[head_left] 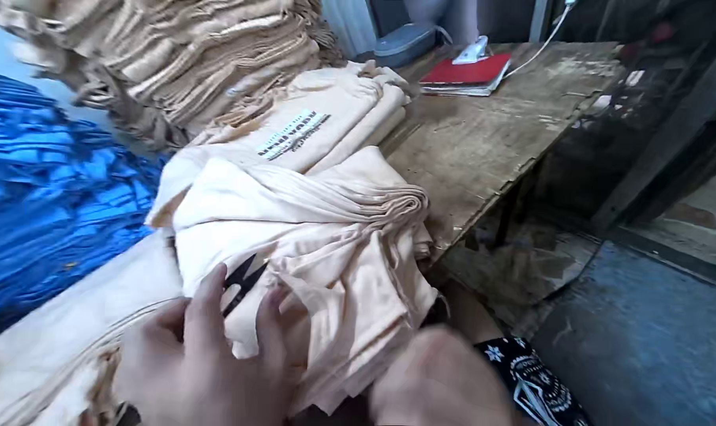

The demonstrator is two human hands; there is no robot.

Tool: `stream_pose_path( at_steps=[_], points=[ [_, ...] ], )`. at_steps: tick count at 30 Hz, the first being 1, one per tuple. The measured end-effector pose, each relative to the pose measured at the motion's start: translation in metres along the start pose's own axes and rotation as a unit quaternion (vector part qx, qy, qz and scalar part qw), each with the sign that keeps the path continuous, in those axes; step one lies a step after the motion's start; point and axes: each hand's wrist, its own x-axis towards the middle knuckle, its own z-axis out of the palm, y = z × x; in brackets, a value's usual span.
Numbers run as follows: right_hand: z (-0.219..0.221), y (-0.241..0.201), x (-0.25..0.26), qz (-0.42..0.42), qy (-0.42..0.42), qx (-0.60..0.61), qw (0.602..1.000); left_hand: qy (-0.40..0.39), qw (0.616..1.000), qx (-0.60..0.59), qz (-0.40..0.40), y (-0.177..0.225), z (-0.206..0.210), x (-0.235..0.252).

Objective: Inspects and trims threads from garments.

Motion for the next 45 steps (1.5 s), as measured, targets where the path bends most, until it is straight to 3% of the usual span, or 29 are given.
stream_pose_path(
  at_steps=[2,4,6,9,15,18,23,29,35,39,42,45],
  points=[
    [0.007,0.044,0.002,0.076,0.038,-0.054,0.995,0.009,0.999,-0.020,0.039,0.025,-0.010,-0.009],
    [0.011,0.071,-0.004,0.114,0.057,-0.010,0.992,-0.029,0.994,-0.086,0.058,0.045,-0.008,-0.018],
    [0.008,0.084,-0.015,0.137,0.113,0.044,0.983,-0.070,0.985,-0.142,0.062,0.048,0.002,-0.024],
    [-0.006,0.089,-0.023,0.186,0.163,0.035,0.968,-0.091,0.981,-0.158,0.059,0.040,0.009,-0.032],
    [-0.003,0.082,-0.011,0.259,0.087,0.023,0.962,-0.089,0.983,-0.148,0.070,0.056,0.005,-0.031],
    [0.002,0.085,-0.011,0.245,0.124,-0.002,0.961,-0.084,0.985,-0.112,0.106,0.062,0.005,-0.026],
    [-0.003,0.082,-0.010,0.268,0.061,0.048,0.960,-0.092,0.986,-0.101,0.100,0.071,0.004,-0.016],
    [0.003,0.084,-0.009,0.278,0.098,0.029,0.955,-0.124,0.981,-0.092,0.120,0.071,0.002,-0.006],
    [0.013,0.082,0.003,0.188,0.162,-0.005,0.969,-0.145,0.976,-0.073,0.147,0.085,0.013,0.000],
    [0.006,0.081,-0.003,0.176,0.161,-0.025,0.971,-0.143,0.979,-0.096,0.113,0.078,0.016,-0.004],
    [-0.006,0.092,-0.021,0.201,0.161,-0.065,0.964,-0.202,0.966,-0.148,0.063,0.065,0.007,-0.012],
    [-0.001,0.089,-0.034,0.162,0.142,-0.009,0.976,-0.232,0.952,-0.201,0.020,0.050,0.015,-0.022]
  ],
)
